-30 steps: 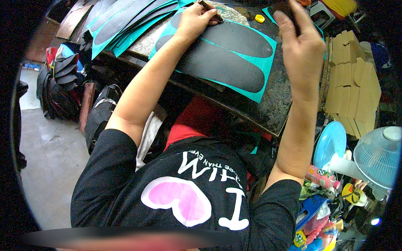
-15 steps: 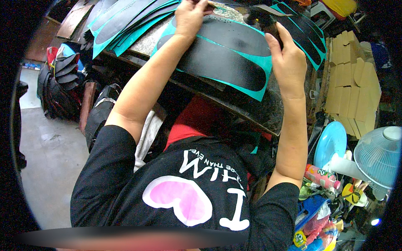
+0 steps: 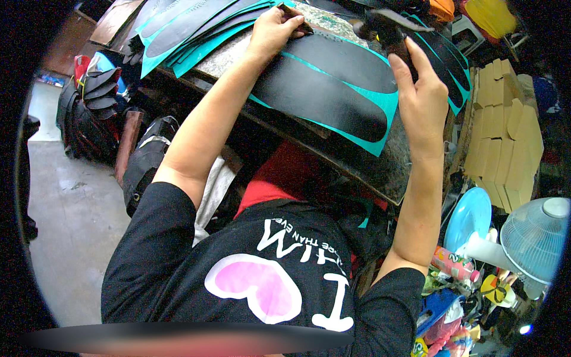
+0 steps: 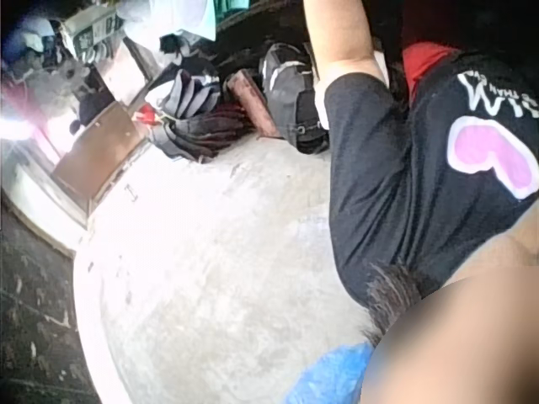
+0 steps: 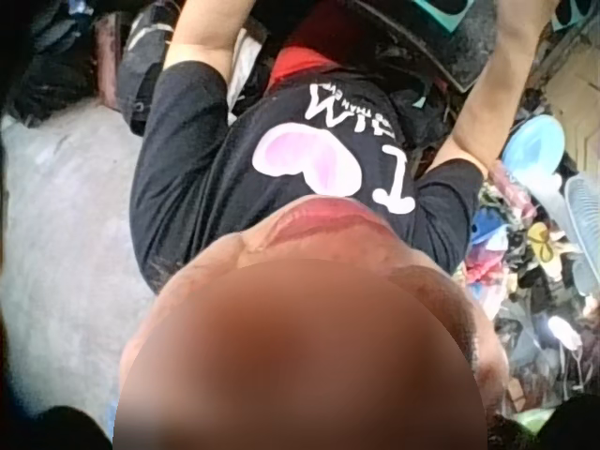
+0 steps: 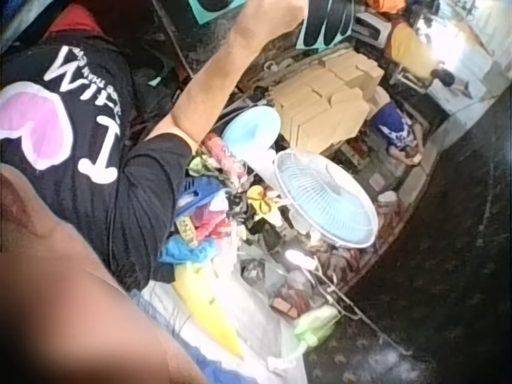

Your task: The person repeatedly hammers a black insole with a teal border on a workbench. They hold the insole with one hand and strike it with a hammer in the other, occasionally repositioning the insole to work different areas.

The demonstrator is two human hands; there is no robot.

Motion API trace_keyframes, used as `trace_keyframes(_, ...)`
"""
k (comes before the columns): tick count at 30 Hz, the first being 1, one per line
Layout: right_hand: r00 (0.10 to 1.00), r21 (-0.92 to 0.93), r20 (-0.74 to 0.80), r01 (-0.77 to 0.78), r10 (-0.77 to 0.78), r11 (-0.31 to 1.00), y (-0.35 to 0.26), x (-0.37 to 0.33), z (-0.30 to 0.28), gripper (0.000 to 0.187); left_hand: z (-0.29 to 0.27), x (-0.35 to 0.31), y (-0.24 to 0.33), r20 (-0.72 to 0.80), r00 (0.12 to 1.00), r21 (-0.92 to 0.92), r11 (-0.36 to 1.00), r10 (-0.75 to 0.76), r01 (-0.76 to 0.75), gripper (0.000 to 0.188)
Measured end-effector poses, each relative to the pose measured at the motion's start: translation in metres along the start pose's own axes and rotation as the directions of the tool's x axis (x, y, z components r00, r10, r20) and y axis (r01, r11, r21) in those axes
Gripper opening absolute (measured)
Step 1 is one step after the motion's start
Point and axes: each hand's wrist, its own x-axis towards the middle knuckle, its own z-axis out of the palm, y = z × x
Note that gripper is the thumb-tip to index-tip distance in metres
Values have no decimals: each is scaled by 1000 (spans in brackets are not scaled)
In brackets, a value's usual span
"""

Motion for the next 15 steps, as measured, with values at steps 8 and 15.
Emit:
trace_keyframes(8, 940, 232, -216, 311, -263, 922, -51, 15, -15, 35, 0, 3, 8, 129, 962, 349, 897, 240, -270, 20)
trace_keyframes(15, 1000, -266, 10, 0, 2, 964, -5, 6, 35, 45, 28, -8, 13, 75, 899, 575, 718, 432, -393, 13)
